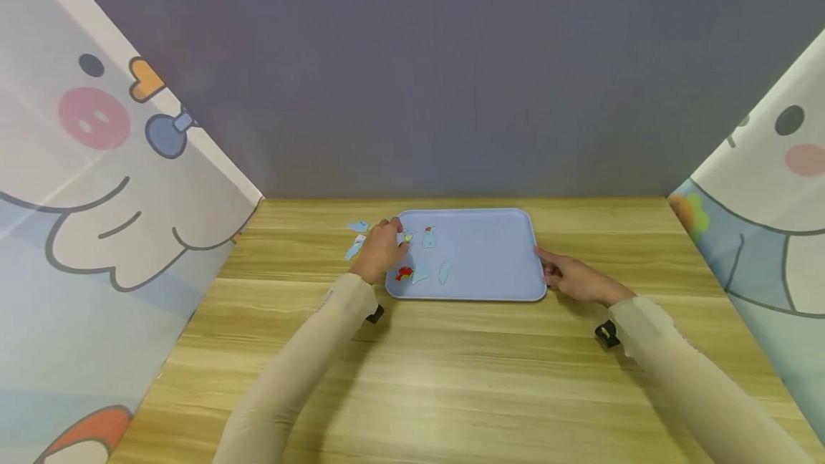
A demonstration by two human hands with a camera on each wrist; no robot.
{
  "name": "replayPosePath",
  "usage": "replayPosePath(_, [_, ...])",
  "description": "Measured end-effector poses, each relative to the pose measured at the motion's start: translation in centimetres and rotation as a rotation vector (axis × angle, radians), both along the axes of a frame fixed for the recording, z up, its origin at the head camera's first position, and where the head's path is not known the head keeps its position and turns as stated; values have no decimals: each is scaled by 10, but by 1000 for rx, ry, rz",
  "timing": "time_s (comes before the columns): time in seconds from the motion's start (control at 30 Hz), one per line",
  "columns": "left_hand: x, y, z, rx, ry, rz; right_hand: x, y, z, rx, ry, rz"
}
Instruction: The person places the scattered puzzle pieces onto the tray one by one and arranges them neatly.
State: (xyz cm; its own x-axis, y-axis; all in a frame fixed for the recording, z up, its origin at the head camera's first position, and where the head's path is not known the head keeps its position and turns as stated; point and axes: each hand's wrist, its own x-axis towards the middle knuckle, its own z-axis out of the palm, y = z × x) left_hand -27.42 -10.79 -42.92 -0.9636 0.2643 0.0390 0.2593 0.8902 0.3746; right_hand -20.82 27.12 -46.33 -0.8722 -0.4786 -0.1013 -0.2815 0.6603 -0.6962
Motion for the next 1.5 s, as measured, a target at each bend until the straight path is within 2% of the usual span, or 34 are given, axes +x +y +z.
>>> replayPosePath(0.2, [-10,-29,-11,4,30,54,0,1,0,13,-6,-4])
replayPosePath(0.33, [-15,-48,-18,-8,26,101,-1,2,-1,17,-11,-4])
replayPosePath(0.43, [-17,-62,-21,-30,-13,126,-2,2,-1,20,-9,-3])
replayPosePath(0.63, [-21,-84,-24,-18,-165,177,0,3,-3,5,-32,-7])
replayPosePath(0.73, [-22,-91,-24,-23,-199,185,-1,3,-5,-2,-38,-11])
replayPosePath(1.0, [-24,-99,-25,-17,-217,184,-3,3,-4,3,-26,-1])
replayPosePath(1.23, [-28,-96,-26,-4,-232,182,-3,1,-1,-11,-47,-7])
replayPosePath(1.5, [-28,-93,-25,10,-232,190,-2,2,-3,-3,-30,-6])
